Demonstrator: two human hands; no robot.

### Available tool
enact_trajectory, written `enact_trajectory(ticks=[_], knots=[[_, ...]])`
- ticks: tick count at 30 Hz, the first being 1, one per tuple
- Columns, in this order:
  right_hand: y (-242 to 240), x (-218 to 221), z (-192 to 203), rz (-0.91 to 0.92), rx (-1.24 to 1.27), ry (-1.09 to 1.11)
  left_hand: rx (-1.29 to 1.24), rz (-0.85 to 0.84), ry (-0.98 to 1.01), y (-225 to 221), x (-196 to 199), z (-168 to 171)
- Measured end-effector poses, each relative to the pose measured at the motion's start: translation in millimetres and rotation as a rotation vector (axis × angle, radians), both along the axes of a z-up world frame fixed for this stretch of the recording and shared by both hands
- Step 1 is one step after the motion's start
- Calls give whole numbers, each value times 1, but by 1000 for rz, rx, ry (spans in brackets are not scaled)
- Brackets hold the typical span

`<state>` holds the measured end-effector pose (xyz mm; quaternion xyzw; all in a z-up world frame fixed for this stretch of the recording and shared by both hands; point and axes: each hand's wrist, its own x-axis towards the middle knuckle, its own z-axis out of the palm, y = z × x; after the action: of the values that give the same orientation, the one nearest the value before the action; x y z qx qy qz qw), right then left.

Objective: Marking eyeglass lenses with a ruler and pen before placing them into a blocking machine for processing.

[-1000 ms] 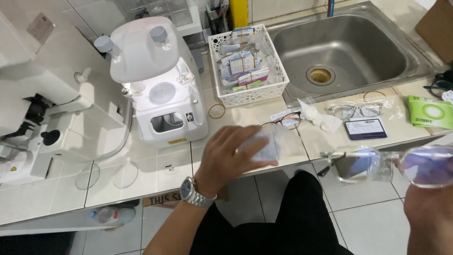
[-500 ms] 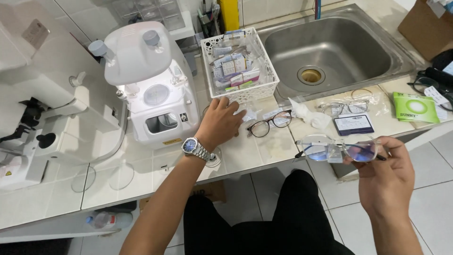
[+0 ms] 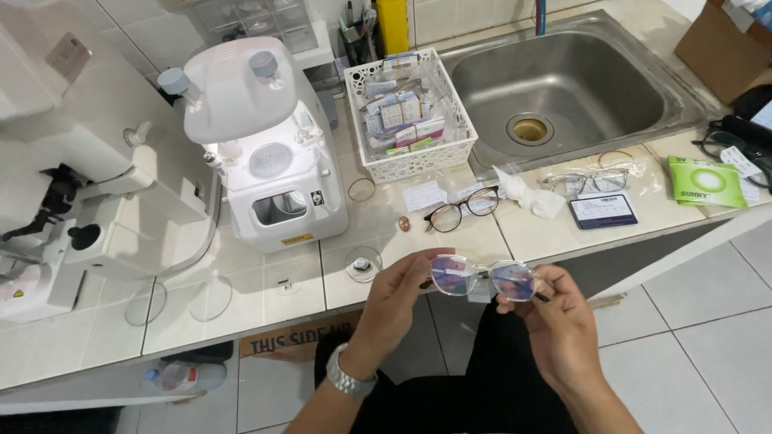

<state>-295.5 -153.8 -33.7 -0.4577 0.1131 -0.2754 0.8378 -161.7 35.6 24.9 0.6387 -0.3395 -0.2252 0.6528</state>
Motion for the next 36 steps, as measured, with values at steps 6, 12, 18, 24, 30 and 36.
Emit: enact_trajectory(ticks=[6, 12, 18, 24, 30, 36], knots=[[30, 5, 6, 234, 162, -22, -370, 274, 699, 20, -19, -33], [37, 12, 26, 352, 138, -99, -439, 231, 845, 40, -12, -17], [11, 14, 47, 235, -462, 47, -94, 196, -25, 77, 7, 26], [31, 27, 95, 251, -577, -293, -60, 563, -400, 77, -22, 71], [37, 76, 116, 450, -821, -330, -342, 360, 319, 66, -23, 43], [-24, 244, 133, 399, -1266, -233, -381, 489, 810, 79, 17, 8]])
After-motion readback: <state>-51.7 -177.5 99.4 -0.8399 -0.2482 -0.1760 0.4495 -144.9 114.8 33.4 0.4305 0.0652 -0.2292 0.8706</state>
